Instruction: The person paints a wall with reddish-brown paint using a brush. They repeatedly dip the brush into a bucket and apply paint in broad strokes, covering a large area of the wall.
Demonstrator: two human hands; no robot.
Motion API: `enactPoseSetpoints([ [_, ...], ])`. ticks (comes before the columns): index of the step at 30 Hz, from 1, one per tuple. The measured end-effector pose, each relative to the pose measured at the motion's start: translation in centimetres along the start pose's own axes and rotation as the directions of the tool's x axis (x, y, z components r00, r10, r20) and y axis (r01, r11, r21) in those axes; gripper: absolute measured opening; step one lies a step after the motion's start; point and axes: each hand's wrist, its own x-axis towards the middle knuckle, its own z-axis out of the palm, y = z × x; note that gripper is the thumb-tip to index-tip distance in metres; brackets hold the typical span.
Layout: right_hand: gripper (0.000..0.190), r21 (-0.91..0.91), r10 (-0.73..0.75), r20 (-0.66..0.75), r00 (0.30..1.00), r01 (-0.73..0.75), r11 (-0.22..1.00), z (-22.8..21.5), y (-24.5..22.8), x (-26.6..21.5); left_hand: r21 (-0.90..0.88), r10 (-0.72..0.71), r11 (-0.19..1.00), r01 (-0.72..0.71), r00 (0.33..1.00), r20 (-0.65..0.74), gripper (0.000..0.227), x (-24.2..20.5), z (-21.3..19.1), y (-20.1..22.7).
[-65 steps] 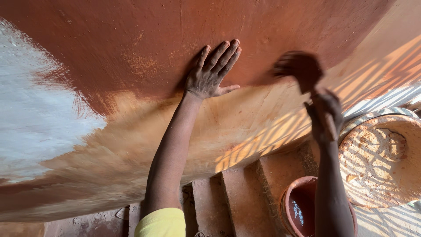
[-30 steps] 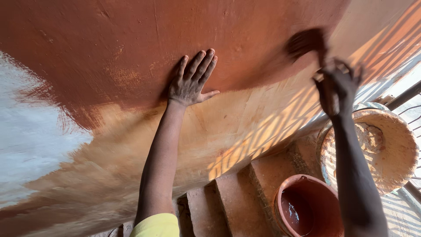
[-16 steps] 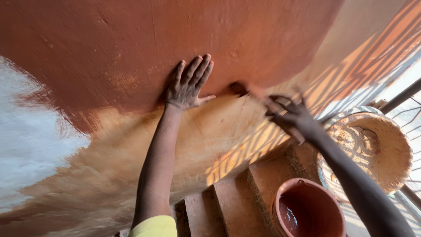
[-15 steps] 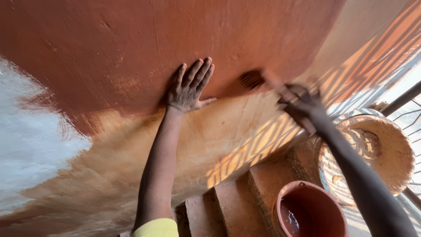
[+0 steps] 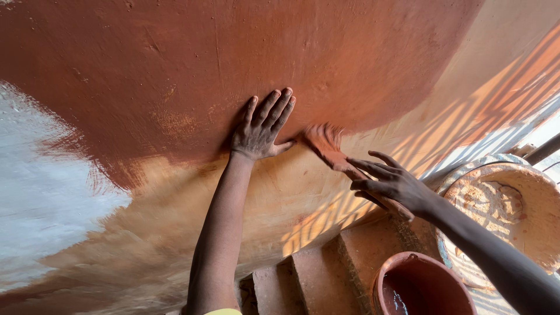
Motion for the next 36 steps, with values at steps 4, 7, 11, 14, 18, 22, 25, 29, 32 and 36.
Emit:
enactPoseSetpoints([
  [4, 0.041, -0.309, 0.059, -0.200, 0.978, -0.121, 0.943, -7.9, 4.2, 1.0, 0.033, -0.004, 0.999, 0.005, 1.000, -0.022, 0.117, -0.3, 0.0, 0.4],
  [7, 0.031, -0.413, 0.136, -0.490, 0.861, -0.366, 0.834, -10.9, 7.1, 2.1, 0.016, -0.006, 1.000, 0.007, 0.999, -0.039, 0.116, 0.0, -0.1, 0.1],
  [11, 0.025, -0.149, 0.181, -0.756, 0.629, -0.434, 0.889, -5.5, 5.0, 2.1, 0.016, -0.008, 1.000, 0.009, 0.999, -0.045, 0.117, 0.1, -0.2, 0.1],
  [14, 0.031, -0.002, 0.209, -0.367, 0.907, -0.225, 0.974, -1.2, 1.8, 1.8, 0.011, -0.003, 1.000, 0.003, 1.000, -0.031, 0.119, -0.1, -0.2, 0.2],
  [18, 0.047, -0.070, -0.076, 0.135, 0.988, 0.086, 0.994, -2.4, -0.7, 3.2, -0.017, 0.011, 1.000, -0.012, 1.000, -0.017, 0.124, 0.0, -0.3, 0.0],
  [22, 0.043, 0.160, 0.405, 0.031, 0.914, -0.405, 0.900, -10.3, 1.9, 5.6, 0.008, 0.004, 1.000, -0.004, 0.997, -0.072, 0.127, 0.1, -0.5, -0.1],
  [25, 0.031, -0.409, -0.005, -0.399, 0.917, -0.173, 0.896, -14.9, 5.8, 5.9, 0.038, 0.002, 0.999, -0.001, 1.000, -0.015, 0.132, 0.2, -0.6, 0.2],
  [29, 0.026, -0.330, -0.008, -0.604, 0.797, -0.241, 0.913, -11.2, 7.2, 5.5, 0.050, 0.001, 0.999, -0.001, 1.000, 0.001, 0.131, 0.4, -0.6, -0.1],
  [32, 0.055, -0.182, 0.150, -0.232, 0.961, -0.194, 0.964, -5.8, 4.0, 4.5, -0.001, -0.004, 1.000, 0.004, 0.999, 0.047, 0.131, 0.4, -1.0, 0.0],
  [36, 0.043, -0.207, -0.062, 0.187, 0.980, 0.101, 0.973, -3.7, -0.5, 5.9, -0.080, 0.009, 0.997, 0.009, 0.974, 0.227, 0.135, 0.5, -2.2, 0.3],
])
